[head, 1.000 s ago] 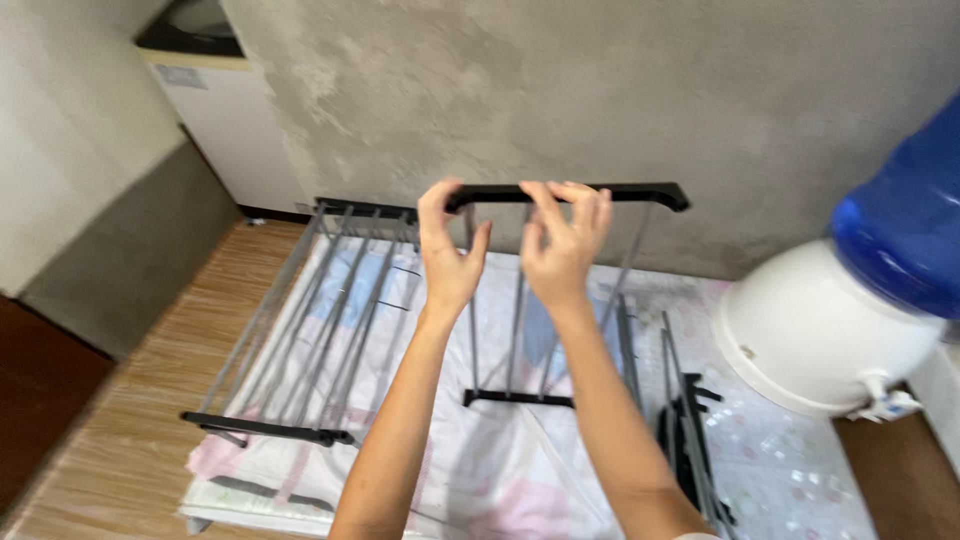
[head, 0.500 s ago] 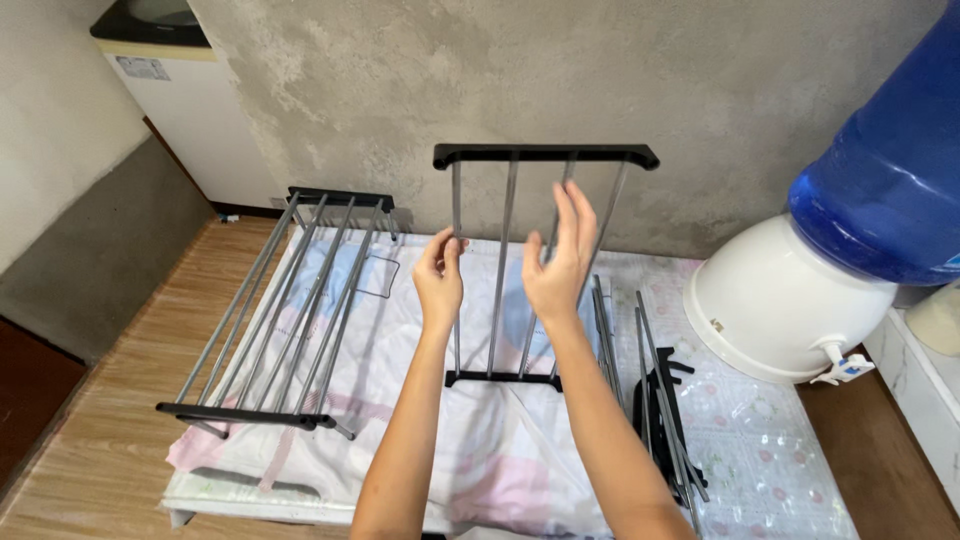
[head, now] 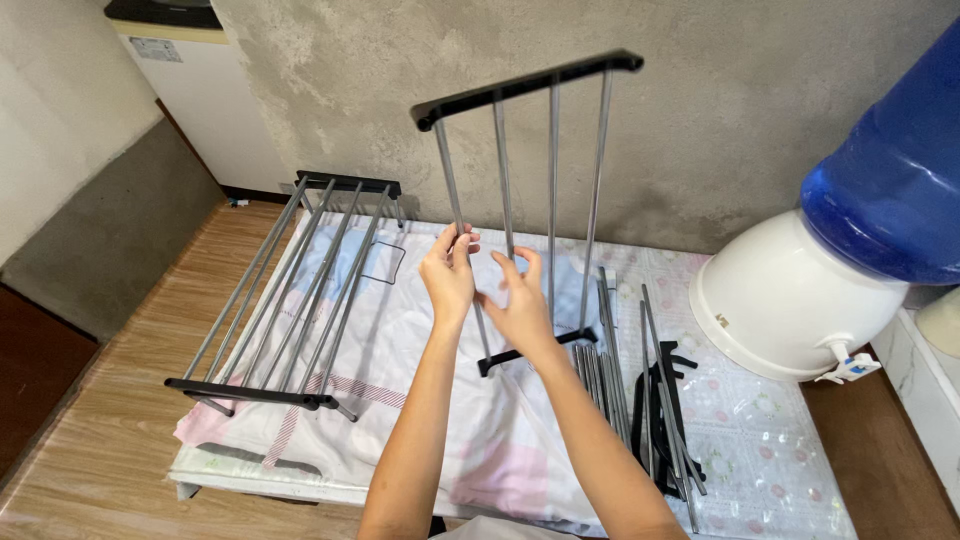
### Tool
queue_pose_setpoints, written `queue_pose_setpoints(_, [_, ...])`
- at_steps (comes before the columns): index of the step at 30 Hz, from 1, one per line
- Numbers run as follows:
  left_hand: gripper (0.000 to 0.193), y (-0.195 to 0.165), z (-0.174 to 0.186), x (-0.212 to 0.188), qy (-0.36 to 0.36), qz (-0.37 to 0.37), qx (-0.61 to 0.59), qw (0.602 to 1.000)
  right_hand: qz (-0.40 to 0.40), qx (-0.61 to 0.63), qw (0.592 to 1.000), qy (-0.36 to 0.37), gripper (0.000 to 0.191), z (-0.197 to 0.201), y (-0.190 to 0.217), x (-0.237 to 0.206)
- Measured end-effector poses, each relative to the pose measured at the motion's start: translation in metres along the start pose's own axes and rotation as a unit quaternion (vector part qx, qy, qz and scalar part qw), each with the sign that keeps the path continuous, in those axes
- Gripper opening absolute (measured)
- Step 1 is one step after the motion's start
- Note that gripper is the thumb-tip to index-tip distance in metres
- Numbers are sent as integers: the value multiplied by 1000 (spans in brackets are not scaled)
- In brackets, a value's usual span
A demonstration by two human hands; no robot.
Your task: The person assembles a metal clothes drying rack on a bed, inserting metal tubes into black plastic end connectors one at a time and fitting a black plastic top bar onto the upright tubes to build up the rack frame.
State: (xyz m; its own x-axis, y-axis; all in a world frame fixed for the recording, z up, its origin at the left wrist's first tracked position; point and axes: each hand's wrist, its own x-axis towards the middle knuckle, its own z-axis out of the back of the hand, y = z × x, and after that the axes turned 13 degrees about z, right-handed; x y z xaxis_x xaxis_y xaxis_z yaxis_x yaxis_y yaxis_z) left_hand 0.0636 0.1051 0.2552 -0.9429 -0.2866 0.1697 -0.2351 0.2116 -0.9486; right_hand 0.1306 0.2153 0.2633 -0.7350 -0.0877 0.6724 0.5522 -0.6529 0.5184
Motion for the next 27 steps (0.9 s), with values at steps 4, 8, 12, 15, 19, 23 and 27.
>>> queue_pose_setpoints(4, [19, -28, -9, -20, -12, -32, 16, 999, 37, -32, 999, 10, 73, 4, 18, 7])
queue_pose_setpoints(8, [20, -53, -15, -35, -6, -17, 8, 1000, 64, 2, 998, -13, 61, 8, 21, 8])
queue_pose_setpoints(12, [20, -68, -19, -47, -24, -97, 72, 992, 64, -7, 997, -35, 55, 3, 17, 3])
queue_pose_setpoints(15, [19, -66, -15, -48, -46, -179, 100, 978, 87, -39, 991, -92, 40, -2, 10, 3])
queue_pose_setpoints(19, [26, -36, 11, -34, -175, -253, 209, 928, 55, -17, 985, -160, 32, 6, -1, 12])
queue_pose_setpoints(23, [54, 22, 42, -10, -232, -180, 257, 921, 11, 49, 979, -199, 23, 23, -7, 23])
queue_pose_setpoints(27, [56, 83, 57, -2, -170, -118, 283, 937, 0, 130, 967, -218, 25, 34, -16, 34])
